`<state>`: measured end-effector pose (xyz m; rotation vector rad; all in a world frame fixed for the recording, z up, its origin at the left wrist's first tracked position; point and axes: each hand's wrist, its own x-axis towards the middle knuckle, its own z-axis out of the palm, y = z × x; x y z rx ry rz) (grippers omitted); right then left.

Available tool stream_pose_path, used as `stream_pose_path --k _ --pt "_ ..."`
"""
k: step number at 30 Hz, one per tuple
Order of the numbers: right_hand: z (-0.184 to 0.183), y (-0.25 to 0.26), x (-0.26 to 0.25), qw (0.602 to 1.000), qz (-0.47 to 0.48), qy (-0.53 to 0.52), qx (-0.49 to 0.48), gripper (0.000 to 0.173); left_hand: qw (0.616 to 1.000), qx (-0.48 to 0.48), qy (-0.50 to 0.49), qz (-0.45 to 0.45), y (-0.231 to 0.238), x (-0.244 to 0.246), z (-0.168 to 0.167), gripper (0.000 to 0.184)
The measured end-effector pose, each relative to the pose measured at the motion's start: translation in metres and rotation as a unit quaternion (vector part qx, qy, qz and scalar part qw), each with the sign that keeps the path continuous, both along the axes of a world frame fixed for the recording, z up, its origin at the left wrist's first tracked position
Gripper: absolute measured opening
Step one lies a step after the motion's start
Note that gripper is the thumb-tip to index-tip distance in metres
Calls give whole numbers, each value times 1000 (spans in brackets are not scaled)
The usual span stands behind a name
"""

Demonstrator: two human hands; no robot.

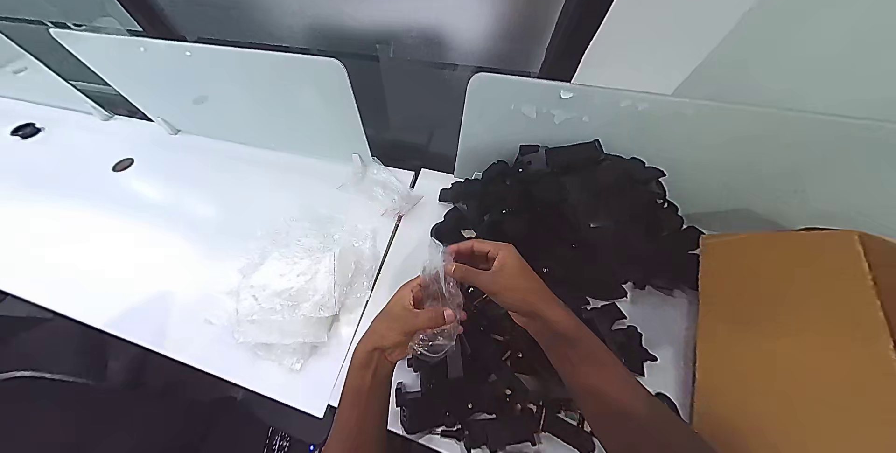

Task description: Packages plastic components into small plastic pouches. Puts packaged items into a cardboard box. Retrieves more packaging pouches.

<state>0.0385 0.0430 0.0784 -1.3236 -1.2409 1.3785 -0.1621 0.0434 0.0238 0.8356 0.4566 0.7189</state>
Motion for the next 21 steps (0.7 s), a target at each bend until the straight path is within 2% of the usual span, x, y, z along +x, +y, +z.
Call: stream_pose_path --k 2,6,7,9,11,12,14,17,20,21 --pt "-4 8 -5 1000 -8 -27 3 8 1000 4 29 -4 2 -6 0 56" --pt "-17 28 -6 990 -90 -105 9 11 995 26 89 24 11 -17 -3 101" --pt "-20 34 -6 987 -116 -113 11 13 992 29 114 50 14 -18 -2 102" --pt "-21 47 -7 982 -150 -116 16 16 976 42 169 128 26 -22 0 83" --pt "-21 61 -6 981 -152 -121 19 30 954 48 220 199 50 -29 3 59" --pt "-22 68 -4 979 -141 -142 28 37 940 52 256 218 67 -34 6 52" --pt "-29 83 1 962 -93 -246 79 44 913 73 345 207 106 -46 14 47" --pt "-40 105 6 904 5 -394 168 45 871 122 452 151 167 -54 24 39" --pt "-47 129 0 863 82 -459 192 42 850 170 478 144 220 -56 17 39" --pt "-50 139 -2 862 87 -464 186 39 846 183 476 157 235 -57 12 40"
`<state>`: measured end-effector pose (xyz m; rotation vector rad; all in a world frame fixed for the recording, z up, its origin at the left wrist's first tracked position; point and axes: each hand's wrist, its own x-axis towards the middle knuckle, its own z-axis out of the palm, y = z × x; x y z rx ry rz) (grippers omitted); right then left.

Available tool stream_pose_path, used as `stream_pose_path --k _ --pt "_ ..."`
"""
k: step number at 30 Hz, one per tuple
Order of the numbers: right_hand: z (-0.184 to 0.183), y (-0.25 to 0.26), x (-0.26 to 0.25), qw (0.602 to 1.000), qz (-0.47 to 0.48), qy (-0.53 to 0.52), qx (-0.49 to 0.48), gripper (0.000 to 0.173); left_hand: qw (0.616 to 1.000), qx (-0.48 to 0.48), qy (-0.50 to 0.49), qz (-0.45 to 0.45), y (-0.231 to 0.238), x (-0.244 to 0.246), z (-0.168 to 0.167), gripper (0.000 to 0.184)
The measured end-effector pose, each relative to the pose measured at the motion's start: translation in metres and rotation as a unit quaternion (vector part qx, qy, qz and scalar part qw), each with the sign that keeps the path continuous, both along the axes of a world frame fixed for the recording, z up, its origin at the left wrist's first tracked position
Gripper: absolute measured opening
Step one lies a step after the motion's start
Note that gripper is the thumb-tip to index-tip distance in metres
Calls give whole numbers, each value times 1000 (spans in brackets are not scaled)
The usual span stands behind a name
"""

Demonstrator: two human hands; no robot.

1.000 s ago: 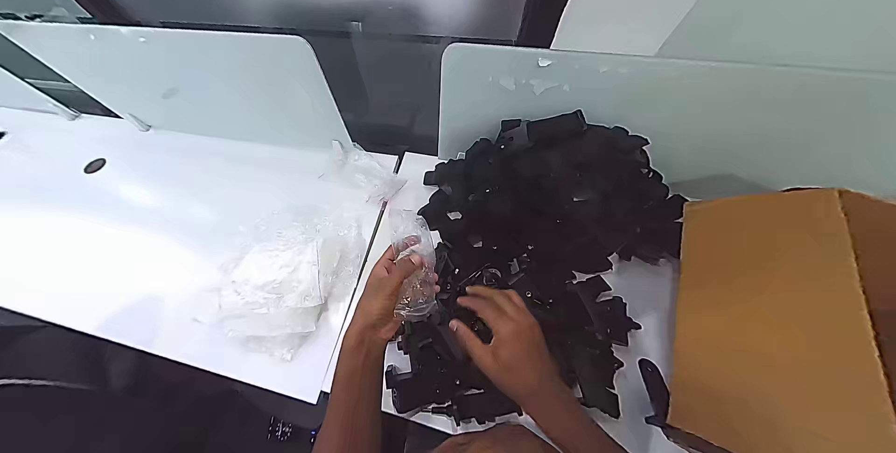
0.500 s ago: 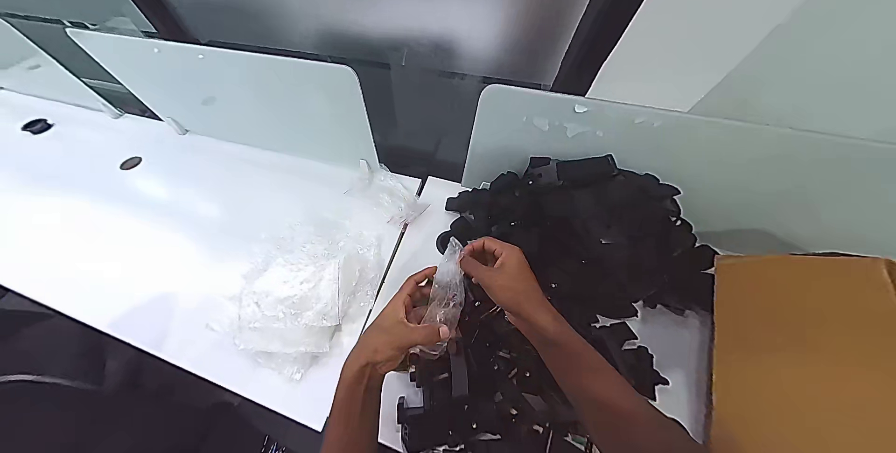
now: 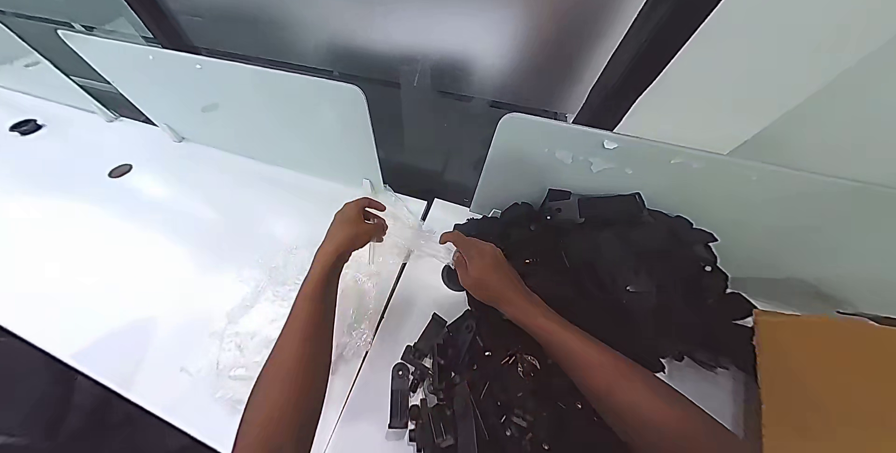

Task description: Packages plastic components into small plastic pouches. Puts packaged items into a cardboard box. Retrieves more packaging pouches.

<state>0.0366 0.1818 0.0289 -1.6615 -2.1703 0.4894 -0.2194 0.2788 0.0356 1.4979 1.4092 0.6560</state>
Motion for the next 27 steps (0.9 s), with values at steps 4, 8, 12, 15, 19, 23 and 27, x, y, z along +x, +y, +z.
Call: stream_pose_path --k 4,8,12,15,19,23,27 --pt "-12 46 -9 990 -83 78 -86 30 995 86 18 39 46 3 -10 33" --pt "-34 83 -31 969 -102 137 -179 34 966 215 144 -13 98 9 -23 27" --pt "-59 105 -62 964 -143 103 -198 40 867 386 315 -1 113 23 -52 20" --pt "-71 113 -73 957 -168 71 -227 39 846 377 377 -15 93 40 -69 30" --pt "-91 122 -63 953 -136 84 -256 39 866 166 465 -80 83 38 -92 44" --pt "-82 117 -50 940 -88 144 -297 42 861 148 481 -78 74 40 -87 45" --pt "-47 91 -32 950 -73 149 -265 43 861 173 476 -54 48 53 -55 41"
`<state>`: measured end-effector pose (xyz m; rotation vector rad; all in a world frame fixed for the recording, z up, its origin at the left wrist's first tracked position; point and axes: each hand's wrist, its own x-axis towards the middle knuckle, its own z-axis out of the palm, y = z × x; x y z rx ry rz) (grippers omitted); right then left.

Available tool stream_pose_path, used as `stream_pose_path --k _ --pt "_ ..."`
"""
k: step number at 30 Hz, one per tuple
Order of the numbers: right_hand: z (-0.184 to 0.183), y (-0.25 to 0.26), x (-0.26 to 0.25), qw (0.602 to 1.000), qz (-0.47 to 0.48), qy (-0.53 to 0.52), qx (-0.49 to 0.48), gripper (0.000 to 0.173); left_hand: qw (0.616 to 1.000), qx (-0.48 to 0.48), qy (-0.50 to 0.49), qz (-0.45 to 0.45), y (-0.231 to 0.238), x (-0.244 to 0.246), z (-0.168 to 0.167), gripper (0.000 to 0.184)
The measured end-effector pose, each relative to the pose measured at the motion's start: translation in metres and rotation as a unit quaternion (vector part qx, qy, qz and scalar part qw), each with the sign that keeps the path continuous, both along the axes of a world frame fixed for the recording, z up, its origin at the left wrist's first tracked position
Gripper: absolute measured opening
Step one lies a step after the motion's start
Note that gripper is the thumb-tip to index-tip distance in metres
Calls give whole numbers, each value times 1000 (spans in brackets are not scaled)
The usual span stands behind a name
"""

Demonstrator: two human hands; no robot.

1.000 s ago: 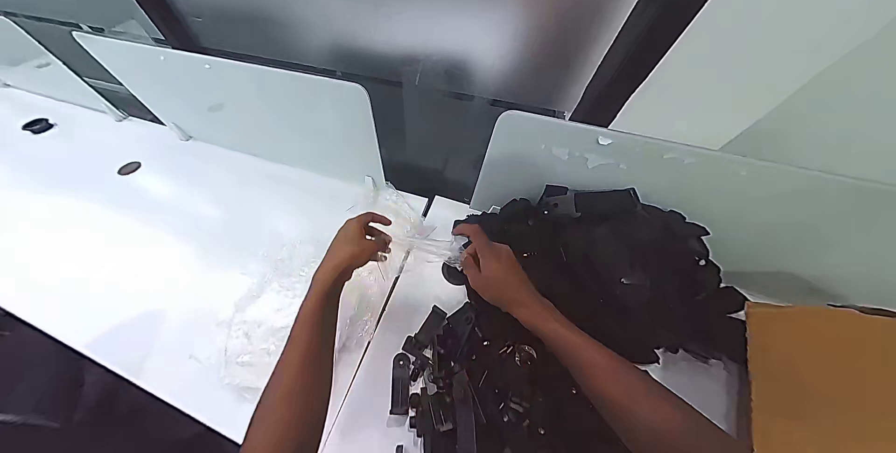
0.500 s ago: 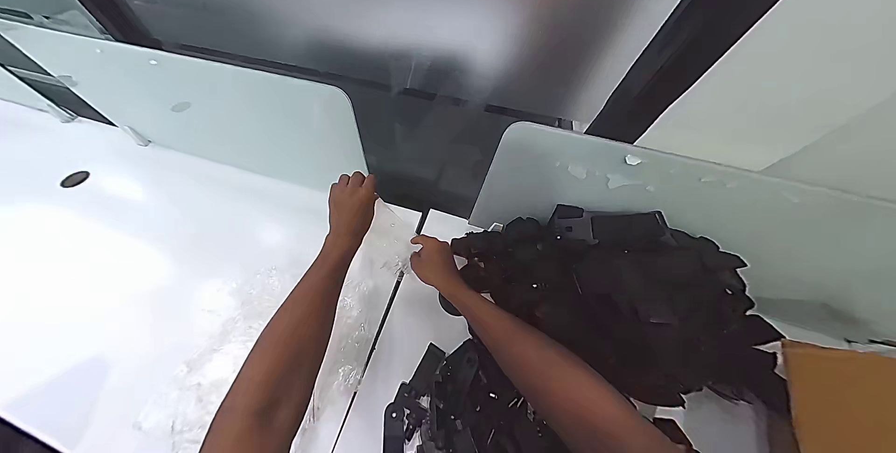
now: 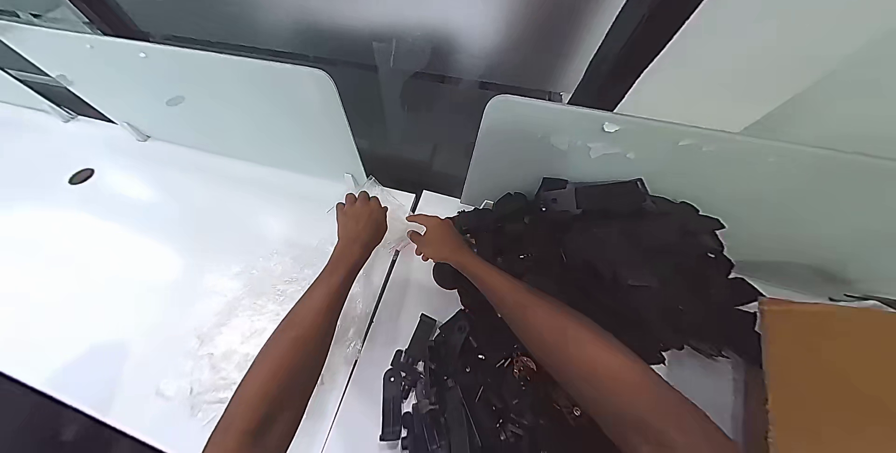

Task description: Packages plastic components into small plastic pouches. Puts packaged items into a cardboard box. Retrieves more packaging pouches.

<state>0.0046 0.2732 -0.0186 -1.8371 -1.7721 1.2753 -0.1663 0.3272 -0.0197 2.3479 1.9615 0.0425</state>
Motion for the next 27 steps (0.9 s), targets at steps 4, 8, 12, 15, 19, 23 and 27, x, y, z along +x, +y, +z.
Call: stream_pose_path --k 4,8,12,15,19,23,27 --pt "53 -53 34 995 65 -70 -6 35 997 23 -45 -62 -59 34 38 31" --pt "110 -137 88 990 97 -100 -28 33 978 6 -105 -180 -142 90 85 30" --pt "159 -247 162 997 31 -60 -34 30 918 56 -174 -353 -224 159 120 26" --pt "181 -328 220 999 -39 -12 -13 27 866 60 -221 -445 -279 219 145 26" --pt "204 -429 288 986 -163 41 10 22 794 63 -259 -546 -343 303 160 26" --pt "198 -506 345 962 -267 50 42 18 721 41 -278 -633 -393 381 160 22" --pt "162 -549 395 959 -284 5 -16 17 664 -29 -191 -722 -431 445 146 25"
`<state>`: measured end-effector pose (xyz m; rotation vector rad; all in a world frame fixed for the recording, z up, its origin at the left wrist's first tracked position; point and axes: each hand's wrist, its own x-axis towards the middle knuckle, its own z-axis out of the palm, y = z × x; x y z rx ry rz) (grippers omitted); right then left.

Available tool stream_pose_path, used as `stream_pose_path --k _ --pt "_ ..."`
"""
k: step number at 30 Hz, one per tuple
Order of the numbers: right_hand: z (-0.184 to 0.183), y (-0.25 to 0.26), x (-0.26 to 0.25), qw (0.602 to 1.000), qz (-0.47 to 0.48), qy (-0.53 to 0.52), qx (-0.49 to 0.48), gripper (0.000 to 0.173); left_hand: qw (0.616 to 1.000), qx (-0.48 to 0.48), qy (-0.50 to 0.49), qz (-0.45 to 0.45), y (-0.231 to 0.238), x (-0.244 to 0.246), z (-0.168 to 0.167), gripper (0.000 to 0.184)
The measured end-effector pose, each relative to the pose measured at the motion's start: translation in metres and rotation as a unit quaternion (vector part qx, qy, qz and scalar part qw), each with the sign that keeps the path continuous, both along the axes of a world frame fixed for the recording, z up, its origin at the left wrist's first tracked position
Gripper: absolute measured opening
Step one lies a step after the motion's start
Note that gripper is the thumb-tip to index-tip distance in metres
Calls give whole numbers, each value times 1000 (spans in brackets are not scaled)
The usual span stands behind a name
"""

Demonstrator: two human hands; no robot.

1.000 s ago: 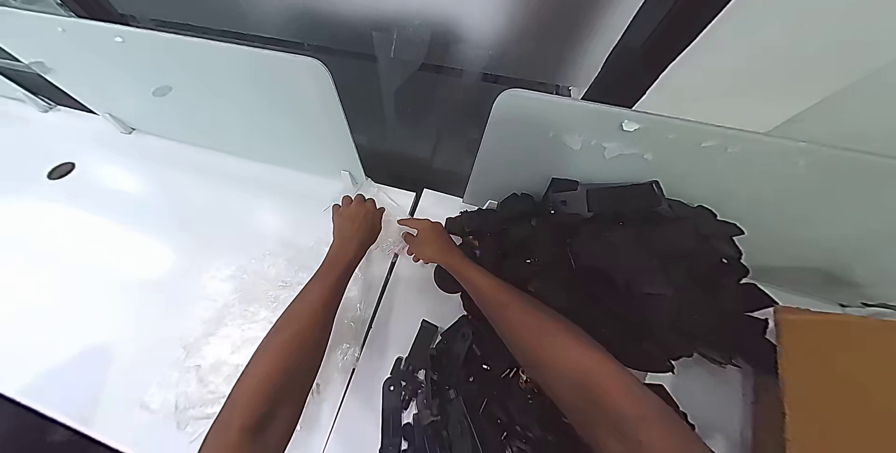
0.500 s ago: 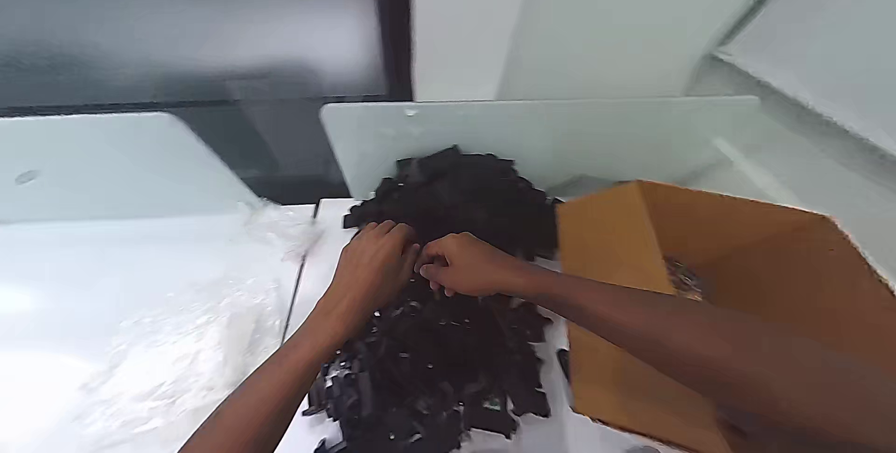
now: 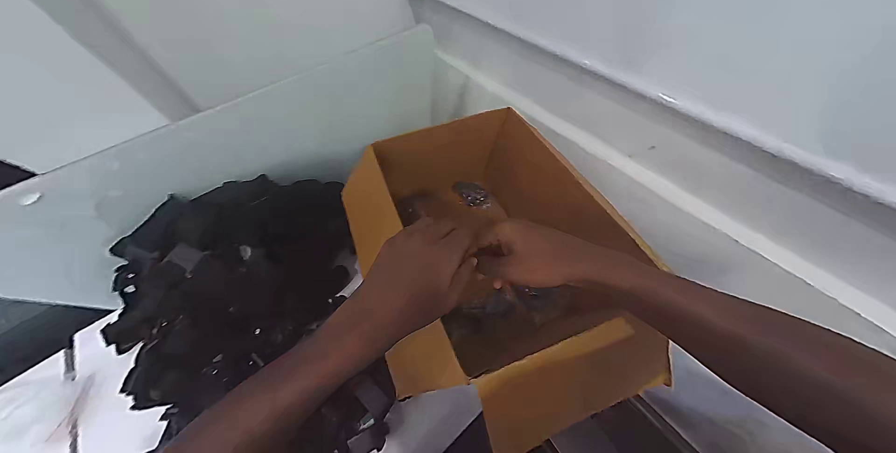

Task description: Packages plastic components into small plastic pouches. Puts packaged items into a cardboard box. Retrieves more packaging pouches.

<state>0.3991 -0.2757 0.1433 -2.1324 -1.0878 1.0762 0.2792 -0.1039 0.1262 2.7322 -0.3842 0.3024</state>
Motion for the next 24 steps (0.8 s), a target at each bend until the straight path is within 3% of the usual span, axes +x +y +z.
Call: stream_pose_path --k 2,4,8,12,16,19,22,24 --pt "-28 -6 18 995 55 -29 -81 18 983 43 173 -31 -15 27 -1 30" --pt "-56 -4 28 980 117 -55 -151 24 937 95 332 -60 -25 57 -8 34" --pt "-84 1 24 949 123 -78 -280 29 863 221 438 -123 -43 80 -25 32" --pt "-97 5 20 954 164 -40 -246 28 782 283 531 -162 -57 82 -33 20" --pt "-120 7 20 948 200 -51 -242 43 778 286 533 -170 -57 76 -37 16" --pt "-134 3 16 942 214 -68 -247 35 772 289 537 -176 -59 76 -36 19" --pt "-107 6 10 921 263 -55 -281 30 779 281 535 -165 -64 75 -33 20" --pt "-89 1 11 933 211 -17 -291 30 790 281 521 -159 -66 74 -33 19"
